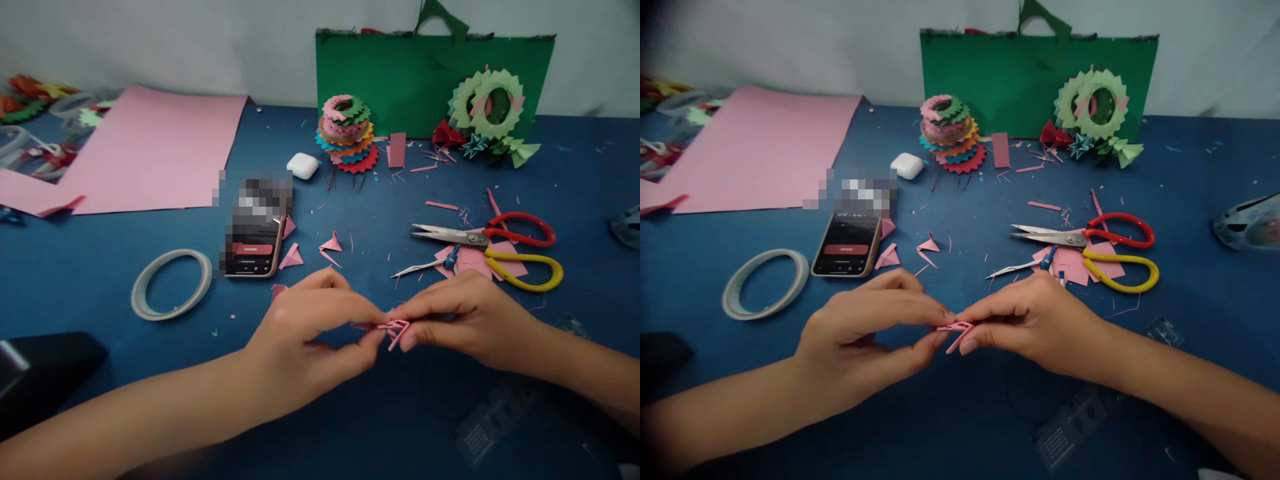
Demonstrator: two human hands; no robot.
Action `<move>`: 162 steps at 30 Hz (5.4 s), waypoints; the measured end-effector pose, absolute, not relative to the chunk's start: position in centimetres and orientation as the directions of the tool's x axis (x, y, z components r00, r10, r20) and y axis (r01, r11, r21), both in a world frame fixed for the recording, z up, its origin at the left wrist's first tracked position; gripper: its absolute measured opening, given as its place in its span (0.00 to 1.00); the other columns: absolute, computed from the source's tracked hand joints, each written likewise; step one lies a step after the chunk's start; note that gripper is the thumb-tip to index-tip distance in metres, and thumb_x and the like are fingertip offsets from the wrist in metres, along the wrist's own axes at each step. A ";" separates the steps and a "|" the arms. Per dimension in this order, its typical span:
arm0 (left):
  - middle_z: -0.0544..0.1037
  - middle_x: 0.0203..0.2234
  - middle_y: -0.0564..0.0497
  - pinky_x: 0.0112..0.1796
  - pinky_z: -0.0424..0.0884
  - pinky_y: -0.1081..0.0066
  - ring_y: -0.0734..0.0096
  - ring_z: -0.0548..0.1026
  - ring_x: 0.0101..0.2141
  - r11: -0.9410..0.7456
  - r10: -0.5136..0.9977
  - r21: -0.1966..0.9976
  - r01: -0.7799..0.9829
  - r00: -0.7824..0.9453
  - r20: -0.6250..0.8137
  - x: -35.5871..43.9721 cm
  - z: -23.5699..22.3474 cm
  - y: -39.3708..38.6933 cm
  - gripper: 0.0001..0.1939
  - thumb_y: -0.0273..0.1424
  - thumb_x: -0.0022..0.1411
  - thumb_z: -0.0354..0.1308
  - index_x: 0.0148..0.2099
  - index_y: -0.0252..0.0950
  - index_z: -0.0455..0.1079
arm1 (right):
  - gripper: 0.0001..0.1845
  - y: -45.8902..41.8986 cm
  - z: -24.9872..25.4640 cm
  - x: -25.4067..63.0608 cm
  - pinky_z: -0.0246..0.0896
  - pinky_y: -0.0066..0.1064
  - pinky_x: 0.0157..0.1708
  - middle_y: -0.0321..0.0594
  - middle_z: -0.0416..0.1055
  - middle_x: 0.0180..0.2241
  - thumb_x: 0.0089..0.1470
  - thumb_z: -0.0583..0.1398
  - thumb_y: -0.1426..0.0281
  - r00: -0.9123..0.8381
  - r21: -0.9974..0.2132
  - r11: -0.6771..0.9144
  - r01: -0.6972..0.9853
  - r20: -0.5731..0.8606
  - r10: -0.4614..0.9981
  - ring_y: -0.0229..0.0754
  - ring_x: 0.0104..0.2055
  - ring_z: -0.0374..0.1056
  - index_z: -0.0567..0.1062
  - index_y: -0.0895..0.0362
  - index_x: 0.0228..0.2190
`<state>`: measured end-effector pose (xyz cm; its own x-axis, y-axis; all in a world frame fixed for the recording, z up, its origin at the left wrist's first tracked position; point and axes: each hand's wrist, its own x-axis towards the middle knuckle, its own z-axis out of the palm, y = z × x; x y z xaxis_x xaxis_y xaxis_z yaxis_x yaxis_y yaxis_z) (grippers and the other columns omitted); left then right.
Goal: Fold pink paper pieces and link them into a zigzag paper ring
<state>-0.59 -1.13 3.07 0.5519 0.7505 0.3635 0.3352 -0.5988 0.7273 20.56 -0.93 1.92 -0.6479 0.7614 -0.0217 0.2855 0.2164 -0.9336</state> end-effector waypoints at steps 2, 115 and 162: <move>0.80 0.25 0.54 0.31 0.69 0.69 0.76 0.73 0.24 -0.608 0.743 0.722 0.329 0.555 0.373 -0.5 3.0 -1.1 0.06 0.20 0.51 0.63 0.32 0.34 0.74 | 0.08 -1.3 2.0 20.3 0.67 0.21 0.30 0.35 0.78 0.33 0.52 0.63 0.68 -0.597 -0.926 0.215 0.312 -0.015 0.802 0.35 0.30 0.74 0.79 0.54 0.36; 0.80 0.36 0.41 0.32 0.80 0.67 0.63 0.80 0.33 -0.860 0.469 0.030 0.510 0.765 0.441 -1.2 2.0 -2.5 0.09 0.25 0.62 0.56 0.40 0.23 0.72 | 0.10 -2.3 0.0 18.3 0.66 0.27 0.31 0.37 0.75 0.27 0.55 0.58 0.65 -0.526 -0.918 -0.339 0.205 -0.396 0.753 0.39 0.31 0.71 0.76 0.58 0.33; 0.80 0.35 0.50 0.39 0.75 0.75 0.74 0.76 0.35 -0.838 0.543 0.362 0.409 0.690 0.478 -1.4 3.5 -1.6 0.07 0.23 0.60 0.58 0.42 0.30 0.73 | 0.04 -1.9 1.2 19.3 0.68 0.16 0.28 0.33 0.78 0.26 0.48 0.65 0.75 -0.440 -0.955 0.197 0.221 0.083 0.894 0.33 0.28 0.74 0.79 0.58 0.30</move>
<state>-1.45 -1.56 3.52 0.6902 0.5432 0.4780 0.4089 -0.8378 0.3617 19.30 -1.87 1.22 -0.4395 0.8944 0.0826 0.2211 0.1969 -0.9552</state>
